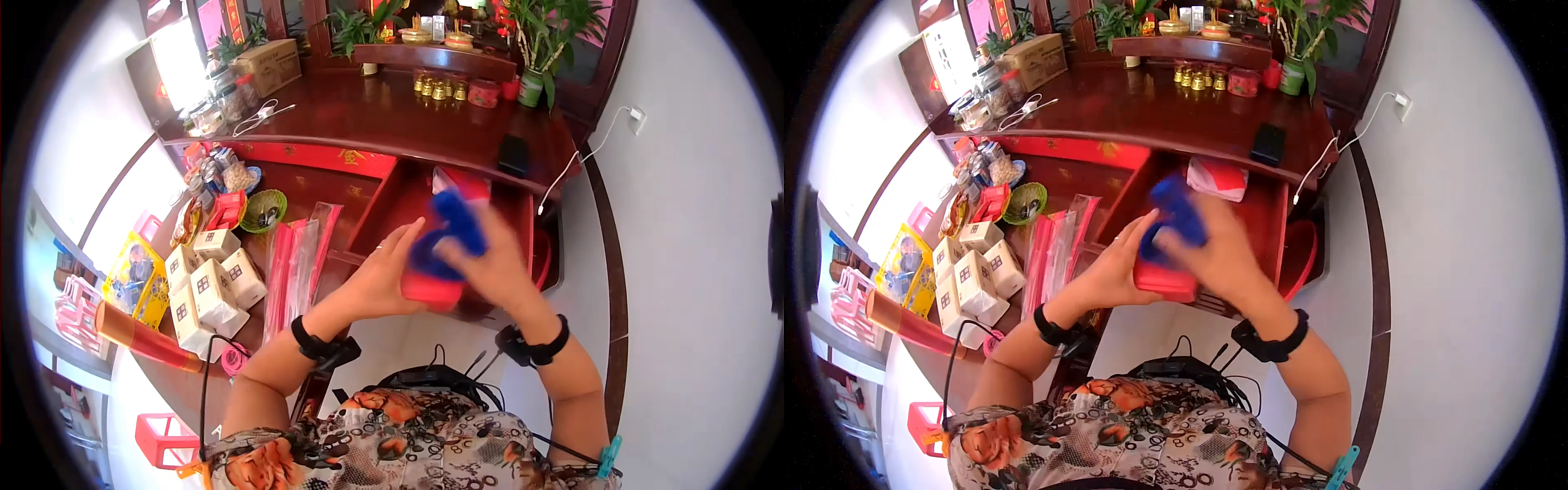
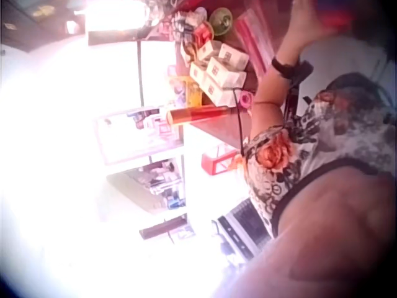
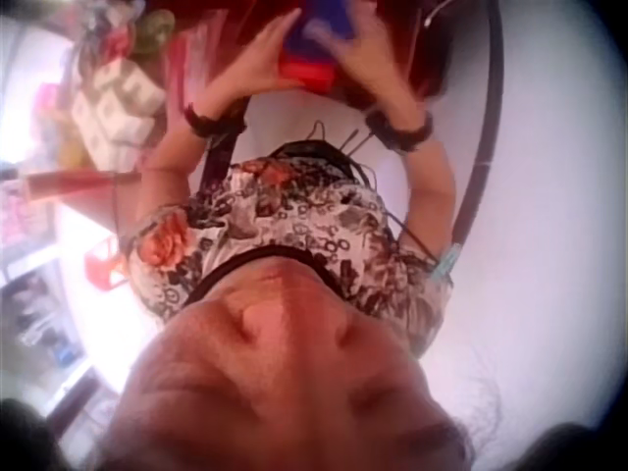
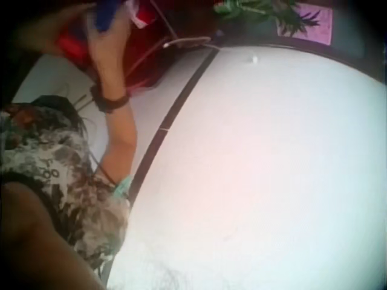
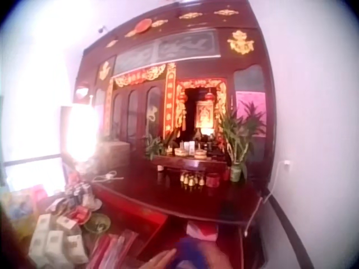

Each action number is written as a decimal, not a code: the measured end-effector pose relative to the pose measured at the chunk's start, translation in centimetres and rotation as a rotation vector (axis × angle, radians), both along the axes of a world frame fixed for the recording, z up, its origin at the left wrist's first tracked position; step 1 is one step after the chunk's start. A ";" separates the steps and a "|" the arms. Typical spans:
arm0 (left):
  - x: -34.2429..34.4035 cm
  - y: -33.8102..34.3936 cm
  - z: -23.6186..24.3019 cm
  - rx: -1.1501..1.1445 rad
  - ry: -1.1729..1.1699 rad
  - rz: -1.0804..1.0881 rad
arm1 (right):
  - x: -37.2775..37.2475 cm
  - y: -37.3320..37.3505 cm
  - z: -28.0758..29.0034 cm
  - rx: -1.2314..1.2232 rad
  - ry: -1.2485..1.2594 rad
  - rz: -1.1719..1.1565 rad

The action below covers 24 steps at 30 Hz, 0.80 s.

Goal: The person wipes a wooden altar surface with a cloth and removes items from a drawer to wipe them, including a cylinder, several plastic packets, and a small red box containing money.

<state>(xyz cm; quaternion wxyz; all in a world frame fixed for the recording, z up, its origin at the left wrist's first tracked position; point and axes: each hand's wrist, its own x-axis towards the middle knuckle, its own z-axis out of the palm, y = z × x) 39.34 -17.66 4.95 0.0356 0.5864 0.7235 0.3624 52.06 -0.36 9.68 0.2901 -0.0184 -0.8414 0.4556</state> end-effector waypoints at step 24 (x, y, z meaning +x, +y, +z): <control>1.5 0.4 -7.4 0.313 -0.493 -0.096 | -2.7 -1.4 -4.6 0.612 -0.199 -0.002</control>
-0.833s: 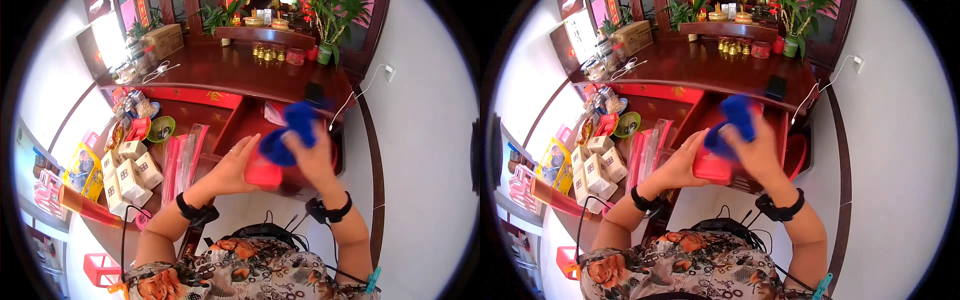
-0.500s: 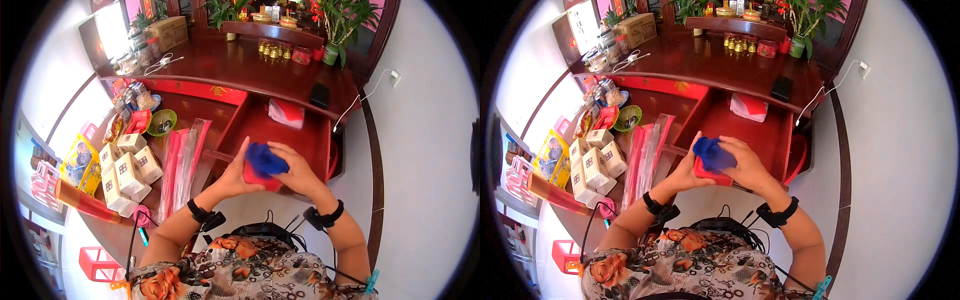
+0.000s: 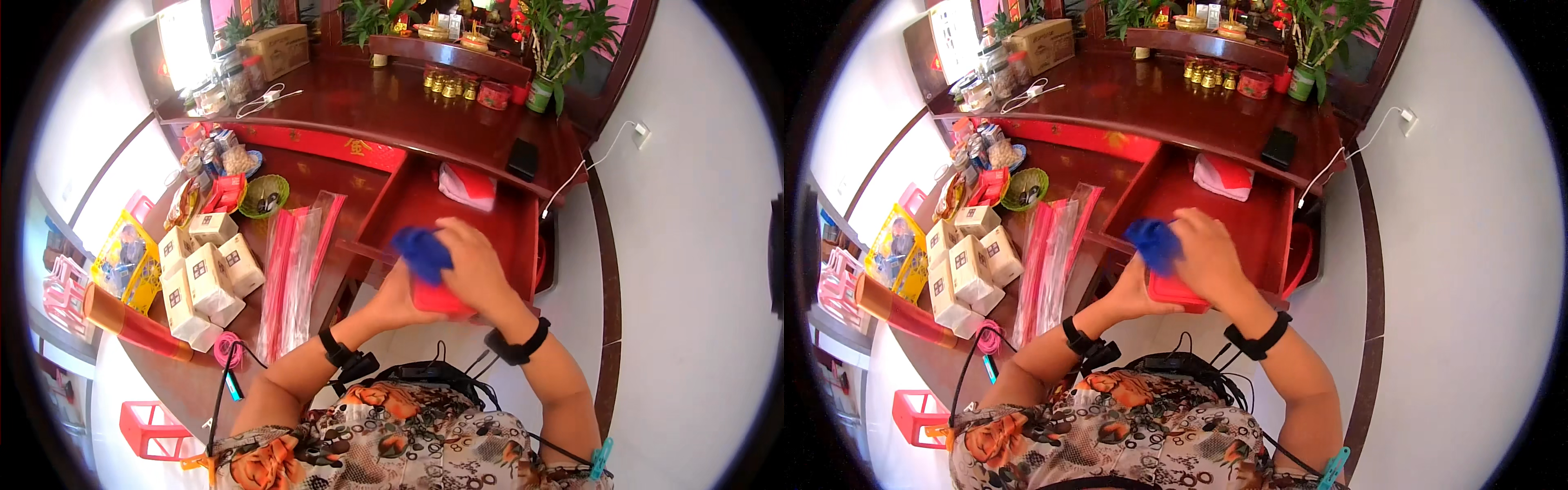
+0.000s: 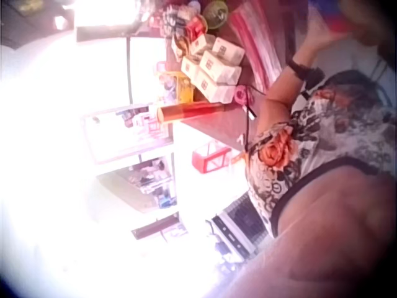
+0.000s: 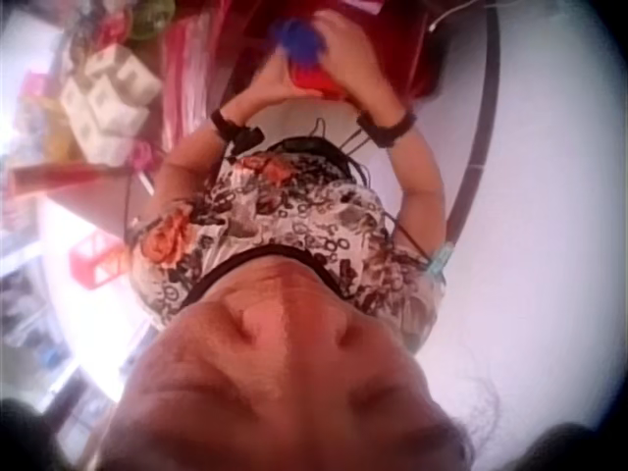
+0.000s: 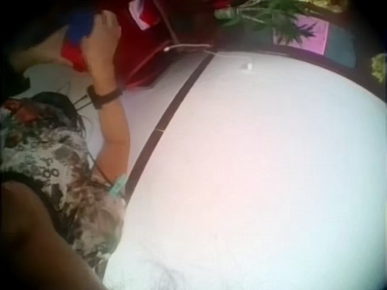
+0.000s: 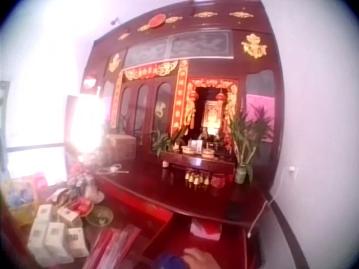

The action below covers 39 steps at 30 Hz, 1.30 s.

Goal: The person wipes a wooden altar surface with a cloth and removes items from a drawer to wipe them, including a cylinder, several plastic packets, and a small red box containing money.

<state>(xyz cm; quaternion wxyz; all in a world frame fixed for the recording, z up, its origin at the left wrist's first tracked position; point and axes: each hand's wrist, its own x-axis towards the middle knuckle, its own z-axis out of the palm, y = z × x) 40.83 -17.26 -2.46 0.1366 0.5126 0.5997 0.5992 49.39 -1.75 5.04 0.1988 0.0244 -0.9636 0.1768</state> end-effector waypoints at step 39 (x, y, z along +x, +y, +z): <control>-0.7 1.1 -1.5 -0.063 0.466 0.164 | 2.8 -1.7 0.9 0.304 0.085 0.011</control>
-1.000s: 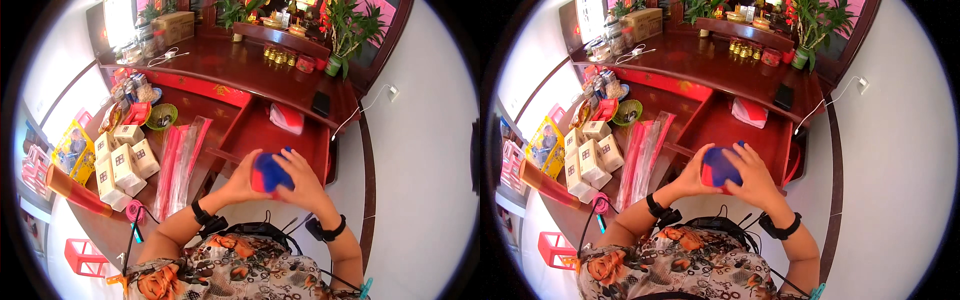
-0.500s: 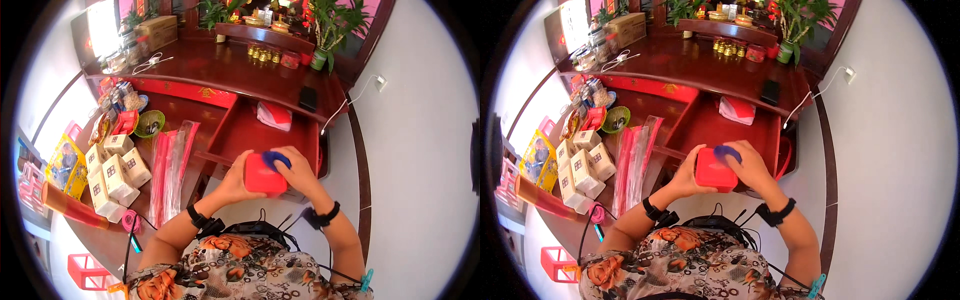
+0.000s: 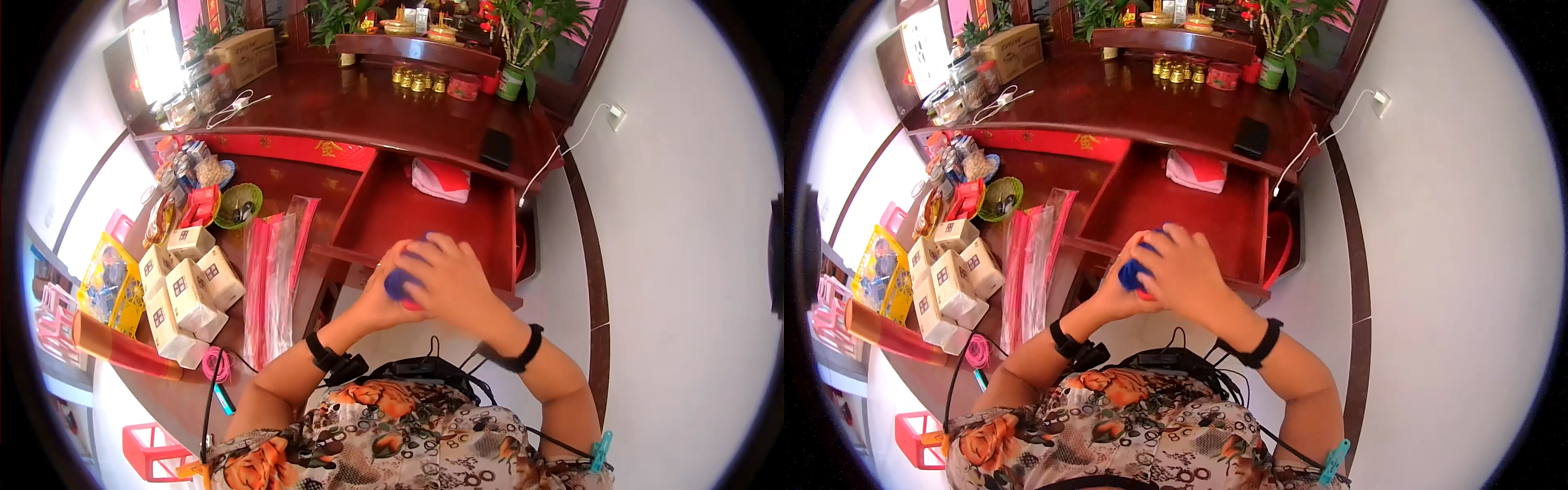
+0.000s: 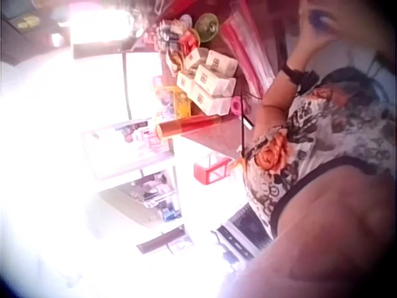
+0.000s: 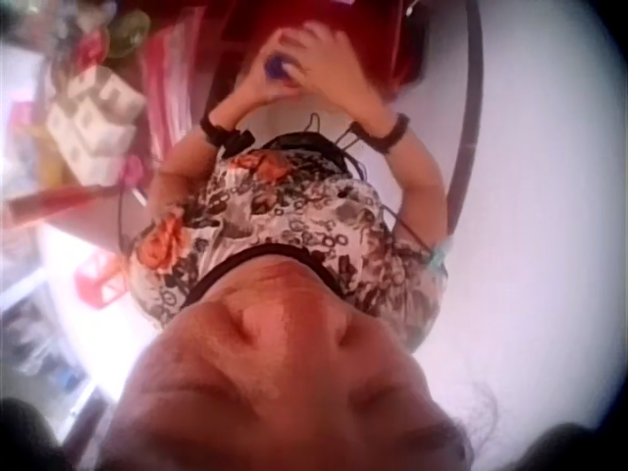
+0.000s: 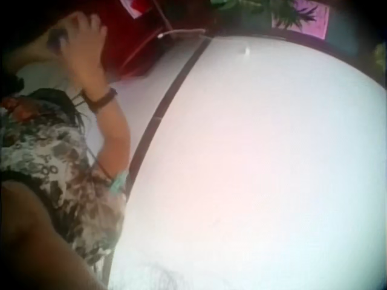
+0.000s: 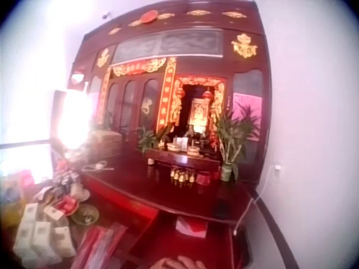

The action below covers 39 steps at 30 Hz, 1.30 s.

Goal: The person wipes a wooden altar surface with a cloth and removes items from a drawer to wipe them, including a cylinder, several plastic packets, and a small red box containing money.

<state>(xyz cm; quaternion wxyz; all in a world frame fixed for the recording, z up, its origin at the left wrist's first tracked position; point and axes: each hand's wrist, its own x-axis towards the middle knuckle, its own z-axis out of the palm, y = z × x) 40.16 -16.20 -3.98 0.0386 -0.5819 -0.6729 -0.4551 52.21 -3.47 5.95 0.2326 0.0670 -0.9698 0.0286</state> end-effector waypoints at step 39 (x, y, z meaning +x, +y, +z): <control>1.2 2.1 4.7 0.480 -0.738 0.292 | -0.5 0.4 -2.3 -0.692 0.295 -0.050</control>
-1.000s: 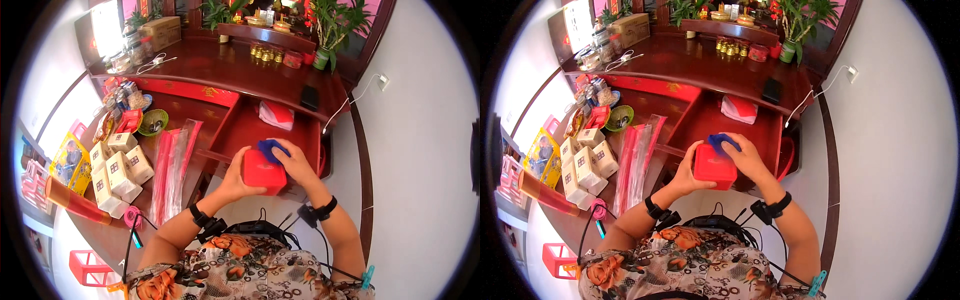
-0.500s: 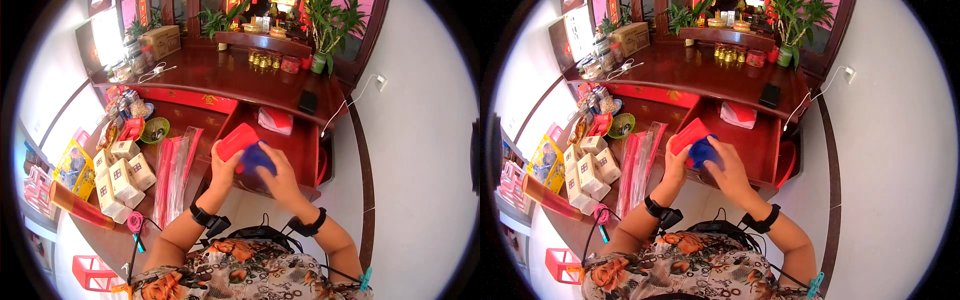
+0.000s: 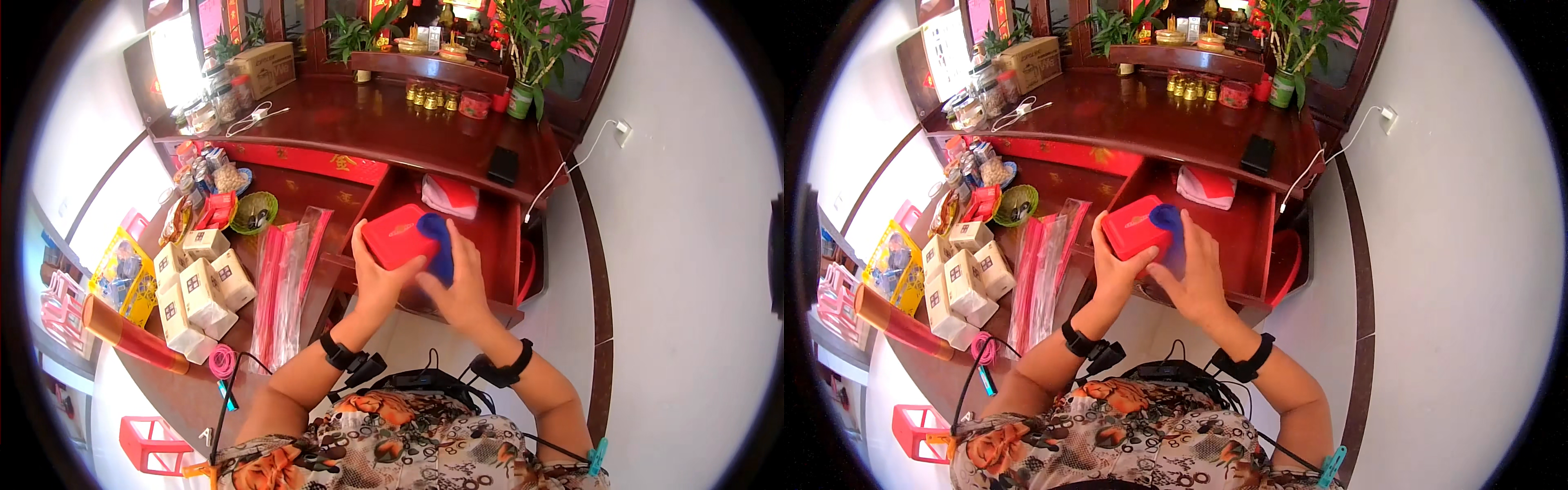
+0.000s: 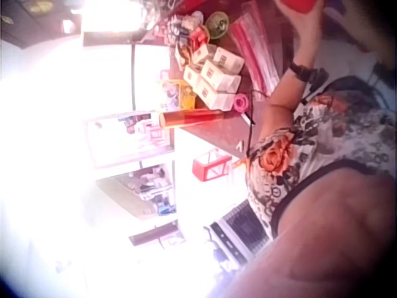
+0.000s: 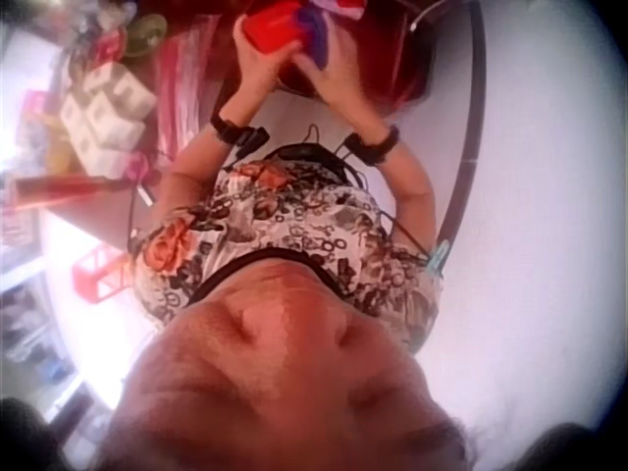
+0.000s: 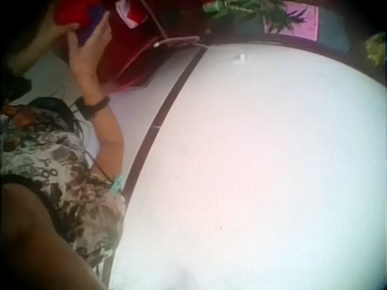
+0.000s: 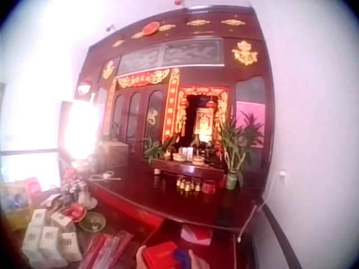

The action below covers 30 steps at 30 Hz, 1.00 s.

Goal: The person wipes a wooden altar surface with a cloth and removes items from a drawer to wipe them, including a cylinder, several plastic packets, and a small red box containing money.

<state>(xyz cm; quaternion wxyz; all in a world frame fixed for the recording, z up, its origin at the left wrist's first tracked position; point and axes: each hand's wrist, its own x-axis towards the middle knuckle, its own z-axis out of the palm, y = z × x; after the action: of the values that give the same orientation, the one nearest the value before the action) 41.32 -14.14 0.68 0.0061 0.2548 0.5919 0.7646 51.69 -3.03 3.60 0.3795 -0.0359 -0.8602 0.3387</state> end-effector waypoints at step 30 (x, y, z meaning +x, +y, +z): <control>-0.9 -4.8 1.4 -0.251 0.424 -0.460 | 3.0 3.8 3.9 -0.331 -0.329 0.444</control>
<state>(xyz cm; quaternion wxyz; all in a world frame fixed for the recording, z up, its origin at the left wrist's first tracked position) 40.45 -18.92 2.06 0.0869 0.5323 0.5967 0.5942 54.72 0.73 7.47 0.1409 0.0372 -0.8302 0.5380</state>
